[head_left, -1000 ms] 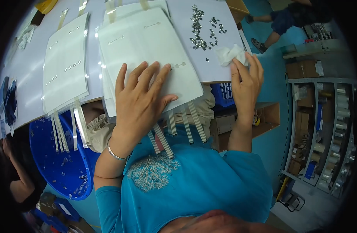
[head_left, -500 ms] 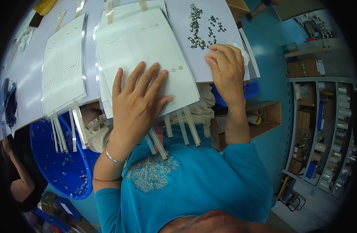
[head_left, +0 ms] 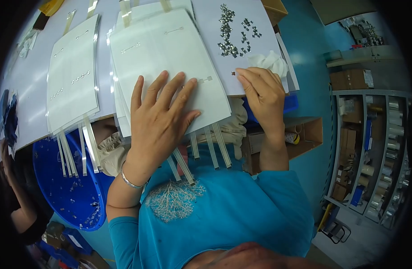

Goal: Picking small metal studs and inserting them into pre-made holes on white rectangular sheets.

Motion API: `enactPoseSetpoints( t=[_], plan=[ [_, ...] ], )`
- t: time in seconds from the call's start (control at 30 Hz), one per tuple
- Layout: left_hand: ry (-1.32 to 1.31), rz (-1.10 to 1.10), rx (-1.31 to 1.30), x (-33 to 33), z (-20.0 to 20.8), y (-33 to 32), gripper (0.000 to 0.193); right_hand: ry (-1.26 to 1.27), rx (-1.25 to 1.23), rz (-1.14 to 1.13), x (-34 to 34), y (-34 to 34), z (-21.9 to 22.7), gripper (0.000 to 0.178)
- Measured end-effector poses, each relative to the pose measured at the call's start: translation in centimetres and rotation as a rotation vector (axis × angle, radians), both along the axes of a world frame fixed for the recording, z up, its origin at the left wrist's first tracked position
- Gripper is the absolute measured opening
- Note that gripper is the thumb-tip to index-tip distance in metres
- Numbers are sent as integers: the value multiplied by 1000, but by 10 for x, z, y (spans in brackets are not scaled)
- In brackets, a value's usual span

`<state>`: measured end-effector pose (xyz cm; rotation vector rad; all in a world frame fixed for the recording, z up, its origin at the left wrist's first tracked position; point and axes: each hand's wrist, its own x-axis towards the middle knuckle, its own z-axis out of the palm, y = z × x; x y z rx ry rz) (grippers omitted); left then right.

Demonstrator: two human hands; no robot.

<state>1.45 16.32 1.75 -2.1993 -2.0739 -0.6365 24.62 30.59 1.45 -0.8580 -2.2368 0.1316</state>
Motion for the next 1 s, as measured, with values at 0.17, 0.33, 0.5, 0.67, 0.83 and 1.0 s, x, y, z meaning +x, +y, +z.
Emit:
enactPoseSetpoints(
  t=[0.17,0.33,0.5,0.67,0.83,1.0],
  plan=[
    [23,-8,64,1,2,-1,54,-138,33,53,-2,-4,10,15],
    [47,-3,4,0,0,-2,62,-63,18,43,3,-3,-1,15],
    [-23,-28,79,0,-3,-5,55,-129,84,1,6,-14,5,16],
    [-14,-6,93,-1,-9,-2,58,-111,66,0,5,-11,-3,23],
    [-22,-17,97,0,-6,-1,60,-20,3,3,2,-22,7,26],
    [-26,10,79,0,-7,-1,64,-86,40,190,-25,-24,7,27]
  ],
)
